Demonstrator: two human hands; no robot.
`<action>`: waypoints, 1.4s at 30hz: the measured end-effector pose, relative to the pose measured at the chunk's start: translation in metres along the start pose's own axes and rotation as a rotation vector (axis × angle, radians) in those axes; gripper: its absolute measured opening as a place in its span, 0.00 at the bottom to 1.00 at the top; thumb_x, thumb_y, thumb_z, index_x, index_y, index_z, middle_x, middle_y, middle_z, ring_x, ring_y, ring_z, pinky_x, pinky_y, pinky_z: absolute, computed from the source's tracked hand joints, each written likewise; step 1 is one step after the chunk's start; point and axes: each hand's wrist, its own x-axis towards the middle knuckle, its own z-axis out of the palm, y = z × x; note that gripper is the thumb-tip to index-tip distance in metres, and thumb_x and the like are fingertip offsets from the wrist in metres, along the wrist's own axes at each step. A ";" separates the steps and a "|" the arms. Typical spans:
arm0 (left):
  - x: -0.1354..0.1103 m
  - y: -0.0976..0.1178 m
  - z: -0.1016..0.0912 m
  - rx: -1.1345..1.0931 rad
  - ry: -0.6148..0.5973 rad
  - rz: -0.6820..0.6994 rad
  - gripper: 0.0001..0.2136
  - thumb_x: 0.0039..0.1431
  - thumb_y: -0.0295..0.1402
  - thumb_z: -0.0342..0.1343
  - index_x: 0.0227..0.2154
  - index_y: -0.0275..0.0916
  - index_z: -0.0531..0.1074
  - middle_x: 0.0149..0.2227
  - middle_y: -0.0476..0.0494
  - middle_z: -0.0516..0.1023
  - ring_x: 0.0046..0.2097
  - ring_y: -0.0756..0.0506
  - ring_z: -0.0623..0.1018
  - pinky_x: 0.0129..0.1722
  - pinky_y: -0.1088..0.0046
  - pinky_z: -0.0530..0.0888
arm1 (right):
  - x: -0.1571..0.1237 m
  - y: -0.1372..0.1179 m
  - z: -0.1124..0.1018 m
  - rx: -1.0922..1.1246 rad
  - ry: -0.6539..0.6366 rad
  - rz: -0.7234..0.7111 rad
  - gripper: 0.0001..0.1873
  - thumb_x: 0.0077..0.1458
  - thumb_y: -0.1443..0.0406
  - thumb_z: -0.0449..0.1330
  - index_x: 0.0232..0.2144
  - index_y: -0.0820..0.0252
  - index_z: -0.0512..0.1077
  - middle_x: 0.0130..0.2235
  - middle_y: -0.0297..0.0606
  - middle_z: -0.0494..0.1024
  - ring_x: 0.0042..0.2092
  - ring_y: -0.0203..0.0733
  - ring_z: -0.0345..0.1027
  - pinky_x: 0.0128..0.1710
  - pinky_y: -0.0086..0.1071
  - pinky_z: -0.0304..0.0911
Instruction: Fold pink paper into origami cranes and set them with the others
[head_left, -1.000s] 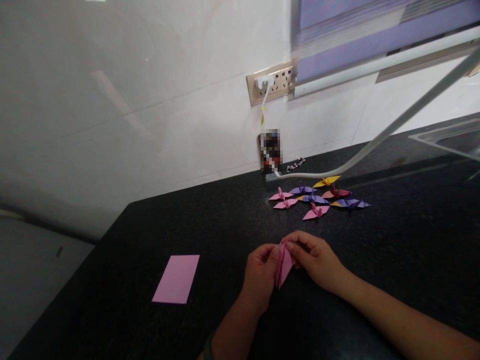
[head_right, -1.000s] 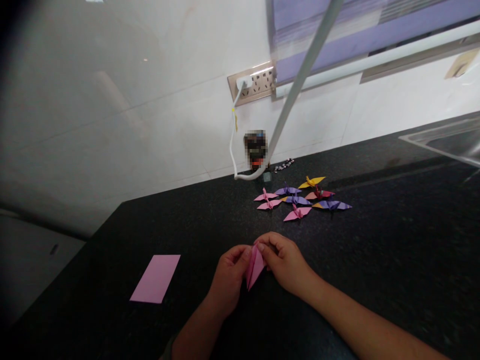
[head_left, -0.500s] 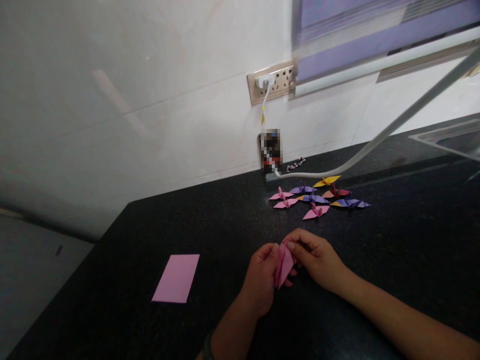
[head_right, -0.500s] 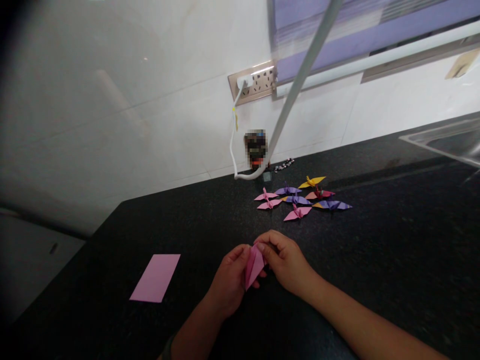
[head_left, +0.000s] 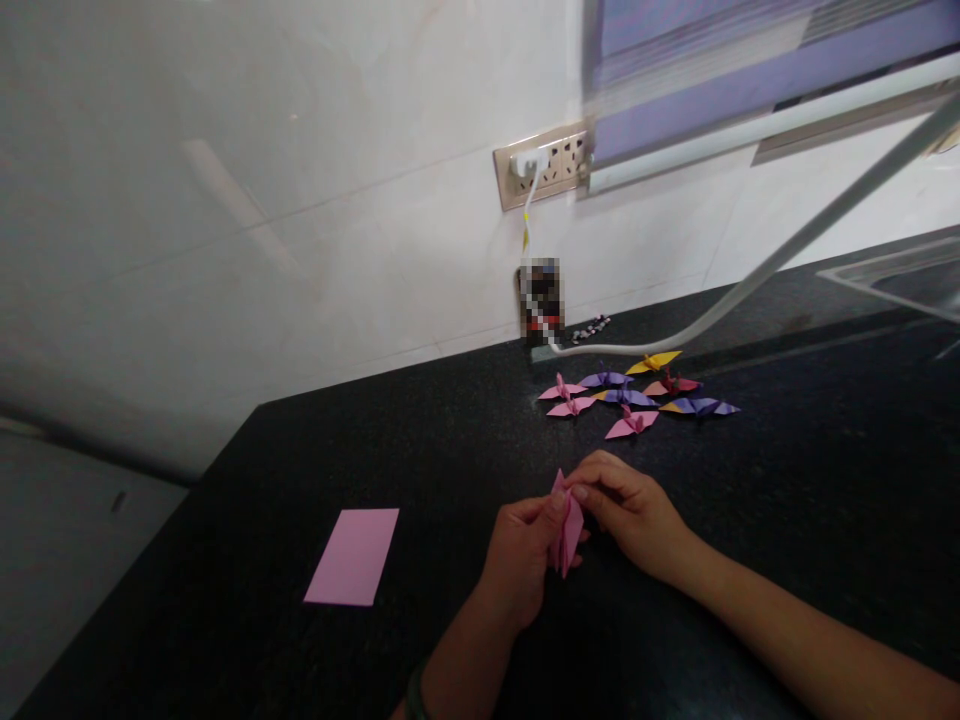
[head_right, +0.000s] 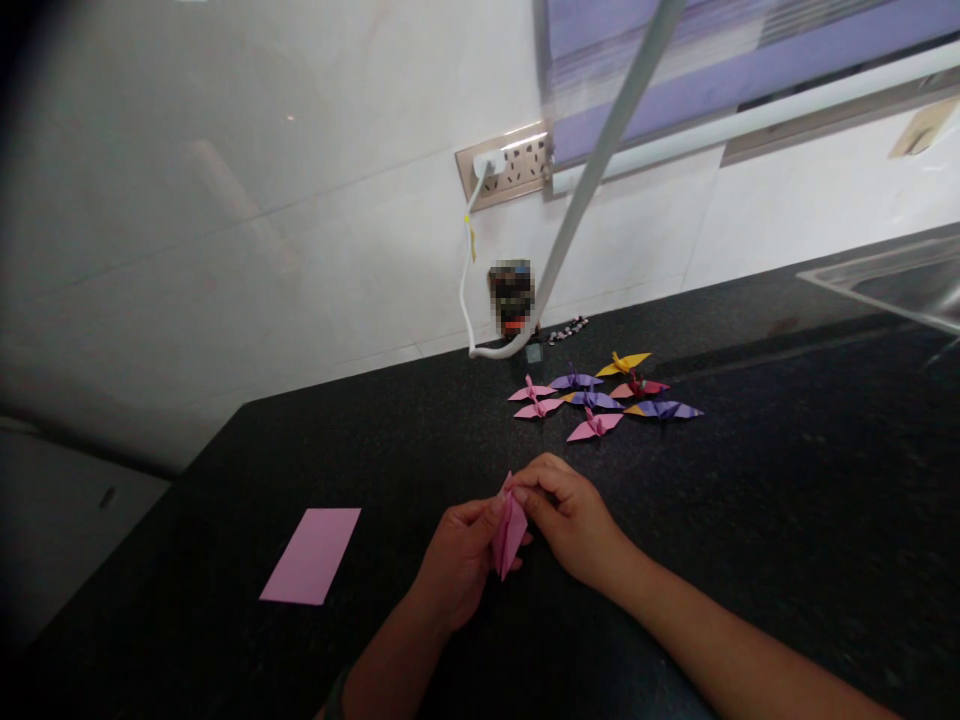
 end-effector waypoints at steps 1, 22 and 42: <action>0.000 0.000 0.000 0.012 0.003 0.008 0.19 0.47 0.44 0.51 0.32 0.31 0.72 0.22 0.45 0.70 0.22 0.52 0.68 0.22 0.75 0.69 | 0.000 0.000 0.000 -0.001 -0.002 0.005 0.07 0.52 0.67 0.51 0.29 0.58 0.69 0.30 0.36 0.67 0.32 0.36 0.63 0.32 0.29 0.61; -0.004 0.008 0.002 0.283 0.135 0.245 0.14 0.49 0.38 0.51 0.34 0.34 0.74 0.22 0.47 0.73 0.25 0.50 0.70 0.24 0.76 0.67 | -0.004 -0.008 0.006 0.124 -0.028 0.106 0.07 0.51 0.66 0.51 0.27 0.61 0.68 0.29 0.34 0.65 0.24 0.30 0.61 0.22 0.24 0.60; -0.005 0.002 0.001 0.568 0.154 0.386 0.13 0.53 0.38 0.46 0.31 0.35 0.73 0.25 0.45 0.72 0.28 0.49 0.71 0.28 0.75 0.68 | -0.003 -0.006 0.007 0.187 -0.061 0.160 0.08 0.50 0.61 0.53 0.27 0.61 0.68 0.27 0.34 0.66 0.25 0.31 0.61 0.22 0.24 0.60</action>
